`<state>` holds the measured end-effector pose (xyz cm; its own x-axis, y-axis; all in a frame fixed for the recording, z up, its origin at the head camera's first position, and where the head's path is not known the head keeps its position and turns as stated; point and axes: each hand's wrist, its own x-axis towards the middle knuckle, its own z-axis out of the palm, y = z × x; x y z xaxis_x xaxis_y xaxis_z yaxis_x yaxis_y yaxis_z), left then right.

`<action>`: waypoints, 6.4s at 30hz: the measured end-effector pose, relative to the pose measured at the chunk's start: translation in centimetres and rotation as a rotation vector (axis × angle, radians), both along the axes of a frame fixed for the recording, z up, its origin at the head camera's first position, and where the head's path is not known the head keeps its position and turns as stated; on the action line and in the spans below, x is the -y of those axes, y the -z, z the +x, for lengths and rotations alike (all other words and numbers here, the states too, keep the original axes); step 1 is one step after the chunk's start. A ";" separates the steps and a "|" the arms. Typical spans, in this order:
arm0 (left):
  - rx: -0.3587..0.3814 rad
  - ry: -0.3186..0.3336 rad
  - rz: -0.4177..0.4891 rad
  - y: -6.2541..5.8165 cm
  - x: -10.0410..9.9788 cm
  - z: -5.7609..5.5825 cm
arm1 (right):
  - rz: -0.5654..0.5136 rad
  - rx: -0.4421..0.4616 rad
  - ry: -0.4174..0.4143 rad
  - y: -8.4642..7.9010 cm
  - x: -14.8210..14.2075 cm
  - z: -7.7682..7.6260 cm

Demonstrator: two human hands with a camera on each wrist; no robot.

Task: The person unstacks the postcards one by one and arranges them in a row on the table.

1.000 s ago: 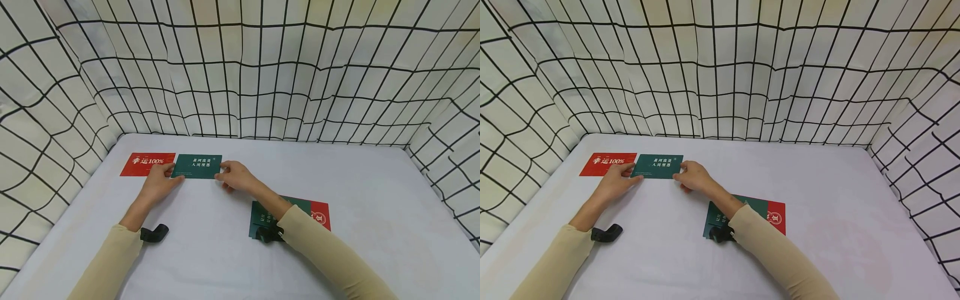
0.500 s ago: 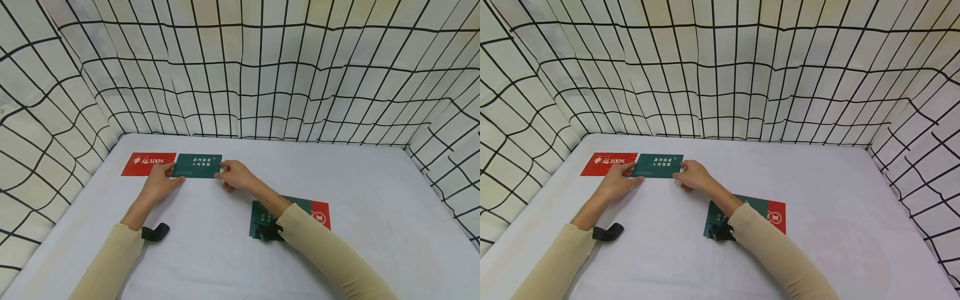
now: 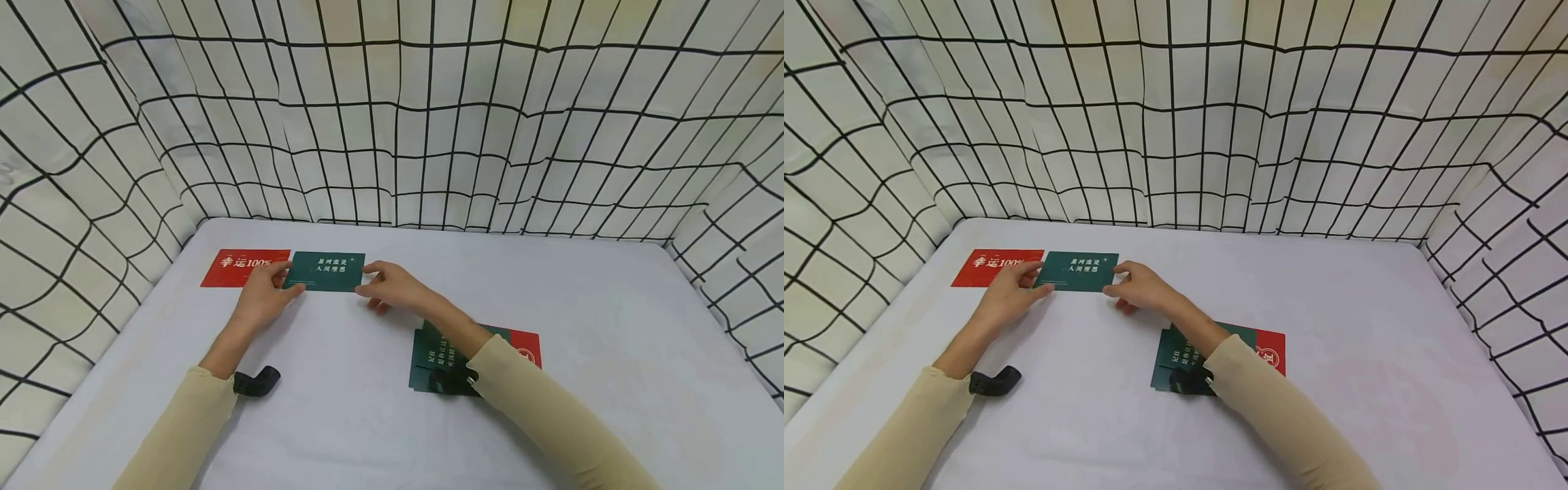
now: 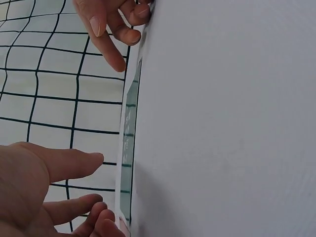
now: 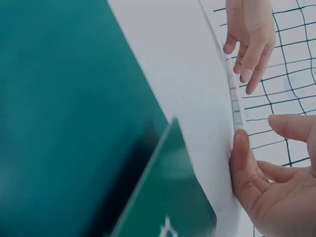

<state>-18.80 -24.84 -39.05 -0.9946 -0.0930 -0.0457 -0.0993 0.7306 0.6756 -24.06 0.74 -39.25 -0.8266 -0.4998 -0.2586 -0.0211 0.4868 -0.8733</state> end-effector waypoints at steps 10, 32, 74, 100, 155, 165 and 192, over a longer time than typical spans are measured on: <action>-0.024 0.089 -0.014 -0.6 -2.8 0.1 | 0.029 -0.109 -0.039 -0.7 -2.8 0.9; -0.108 0.366 0.006 0.5 -9.7 1.5 | 0.088 -0.338 -0.013 -2.2 -8.4 4.2; 0.021 0.729 -0.063 0.6 -14.8 2.2 | 0.219 -0.426 -0.054 -1.9 -16.7 6.8; -0.036 0.778 -0.158 0.6 -15.6 2.7 | 0.471 -0.428 -0.187 -1.5 -17.1 8.5; 0.002 0.730 -0.006 0.7 -15.1 2.0 | 0.532 -0.534 -0.241 -0.9 -17.8 8.6; 0.024 0.708 0.061 0.9 -14.6 1.9 | 0.529 -0.555 -0.233 -0.7 -18.1 8.5; -0.042 0.720 -0.083 -0.6 -14.3 1.0 | 0.466 -0.532 -0.110 -1.3 -17.3 7.8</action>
